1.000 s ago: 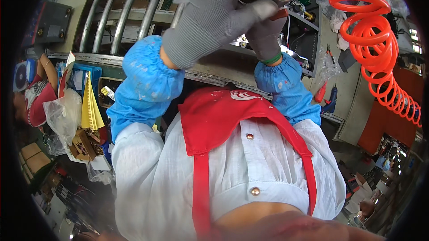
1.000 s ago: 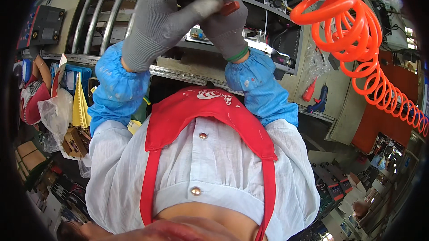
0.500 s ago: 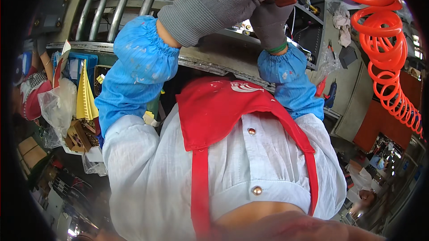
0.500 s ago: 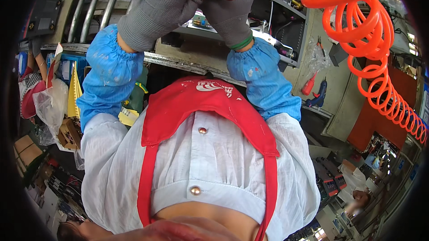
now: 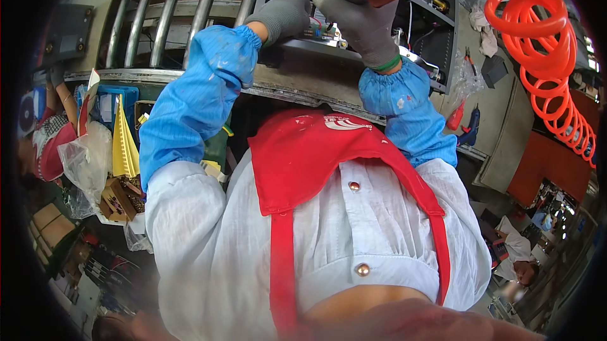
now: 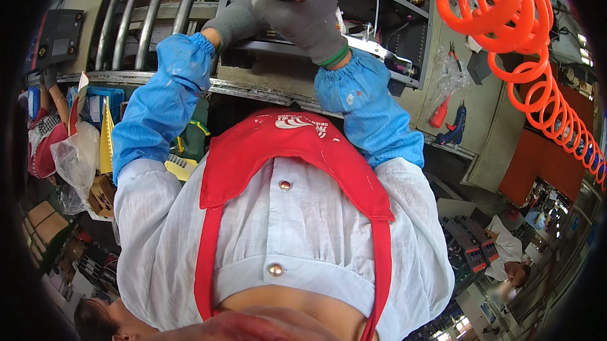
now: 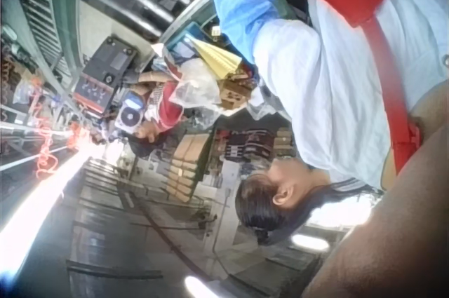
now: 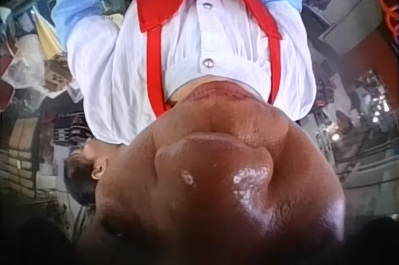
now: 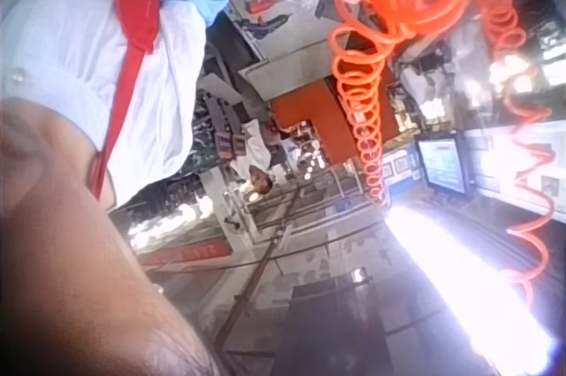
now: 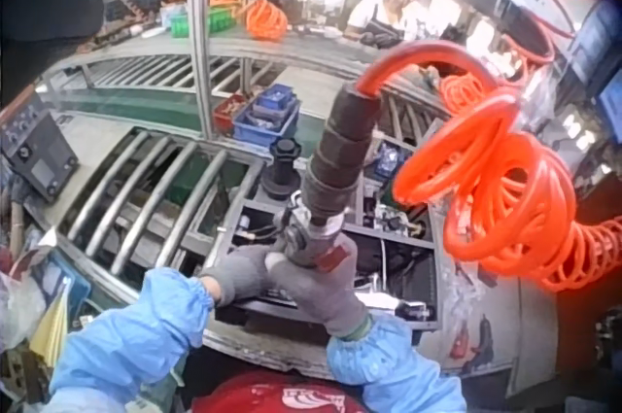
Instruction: Assembling internal components and wiring of an electronic device chassis at a factory workstation.
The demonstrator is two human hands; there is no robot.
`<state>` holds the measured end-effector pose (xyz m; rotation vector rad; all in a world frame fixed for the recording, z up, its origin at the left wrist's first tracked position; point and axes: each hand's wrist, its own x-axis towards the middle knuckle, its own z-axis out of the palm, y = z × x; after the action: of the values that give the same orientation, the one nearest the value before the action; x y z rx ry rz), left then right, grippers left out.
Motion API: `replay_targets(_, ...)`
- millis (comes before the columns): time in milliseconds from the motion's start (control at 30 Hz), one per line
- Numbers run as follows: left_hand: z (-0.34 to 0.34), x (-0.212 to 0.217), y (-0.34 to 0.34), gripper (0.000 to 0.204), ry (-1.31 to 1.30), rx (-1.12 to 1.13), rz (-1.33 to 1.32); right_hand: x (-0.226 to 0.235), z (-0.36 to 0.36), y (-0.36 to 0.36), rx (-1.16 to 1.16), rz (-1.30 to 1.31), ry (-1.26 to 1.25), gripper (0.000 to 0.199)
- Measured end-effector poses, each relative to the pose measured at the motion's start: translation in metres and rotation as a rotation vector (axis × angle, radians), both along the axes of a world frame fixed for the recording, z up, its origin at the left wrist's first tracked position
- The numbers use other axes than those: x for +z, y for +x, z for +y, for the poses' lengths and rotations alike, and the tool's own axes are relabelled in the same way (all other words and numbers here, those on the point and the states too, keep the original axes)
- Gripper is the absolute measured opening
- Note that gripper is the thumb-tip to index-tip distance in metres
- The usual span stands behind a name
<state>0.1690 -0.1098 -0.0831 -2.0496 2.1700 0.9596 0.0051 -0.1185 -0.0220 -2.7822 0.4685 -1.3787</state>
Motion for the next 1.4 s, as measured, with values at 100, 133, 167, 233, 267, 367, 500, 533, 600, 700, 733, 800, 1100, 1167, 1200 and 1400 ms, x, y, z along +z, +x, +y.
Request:
replay_targets(100,-0.016,-0.052,0.014,0.025,-0.015,0.025,0.126,0.005,0.004,0.006,0.047,-0.137,0.464,0.01)
replay_targets(133,-0.016,-0.058,0.015,0.025,-0.041,0.052,0.116,0.005,0.005,0.006,0.063,-0.196,0.599,0.011)
replay_targets(167,-0.013,-0.045,0.007,0.024,-0.063,0.068,0.11,0.002,0.004,0.002,0.074,-0.265,0.708,0.012)
replay_targets(233,-0.006,-0.027,0.0,0.024,-0.056,0.139,0.153,0.001,0.001,0.0,0.098,-0.324,0.794,0.013)
replay_targets(267,-0.002,-0.021,0.0,0.023,-0.026,0.189,0.204,0.003,0.0,0.001,0.106,-0.315,0.769,0.014)
replay_targets(367,-0.001,-0.025,0.001,0.023,-0.045,0.26,0.278,0.001,0.0,-0.001,0.126,-0.321,0.819,0.016)
replay_targets(500,-0.009,-0.034,0.003,0.024,-0.113,0.143,0.151,0.002,0.004,0.0,0.095,-0.279,0.836,0.018)
replay_targets(533,-0.009,-0.037,0.003,0.023,-0.106,0.173,0.203,0.004,0.005,0.001,0.129,-0.317,0.875,0.019)
replay_targets(600,-0.006,-0.042,0.005,0.023,-0.091,0.226,0.308,0.009,0.009,0.003,0.192,-0.396,0.95,0.02)
replay_targets(700,-0.005,-0.045,0.011,0.022,-0.066,0.256,0.39,0.008,-0.003,-0.001,0.185,-0.092,0.317,0.018)
replay_targets(733,-0.006,-0.045,0.011,0.022,-0.107,0.213,0.302,0.01,0.001,-0.001,0.215,-0.225,0.533,0.017)
replay_targets(800,-0.007,-0.037,0.01,0.022,-0.182,0.125,0.128,0.047,0.019,0.01,0.272,-0.498,0.965,0.015)
replay_targets(1100,-0.002,-0.004,0.004,0.016,-0.027,0.255,0.372,0.151,0.03,-0.121,-0.177,-0.708,1.372,0.029)
replay_targets(1167,-0.001,0.006,-0.007,0.012,0.065,0.308,0.518,0.145,0.03,-0.169,-0.336,-0.733,1.389,0.032)
replay_targets(1200,-0.001,0.003,-0.006,0.012,0.074,0.294,0.53,0.135,0.03,-0.198,-0.408,-0.715,1.388,0.033)
replay_targets(1400,-0.006,0.003,-0.015,0.01,0.127,0.273,0.491,-0.091,0.052,-0.368,-1.162,-0.295,1.312,0.039)
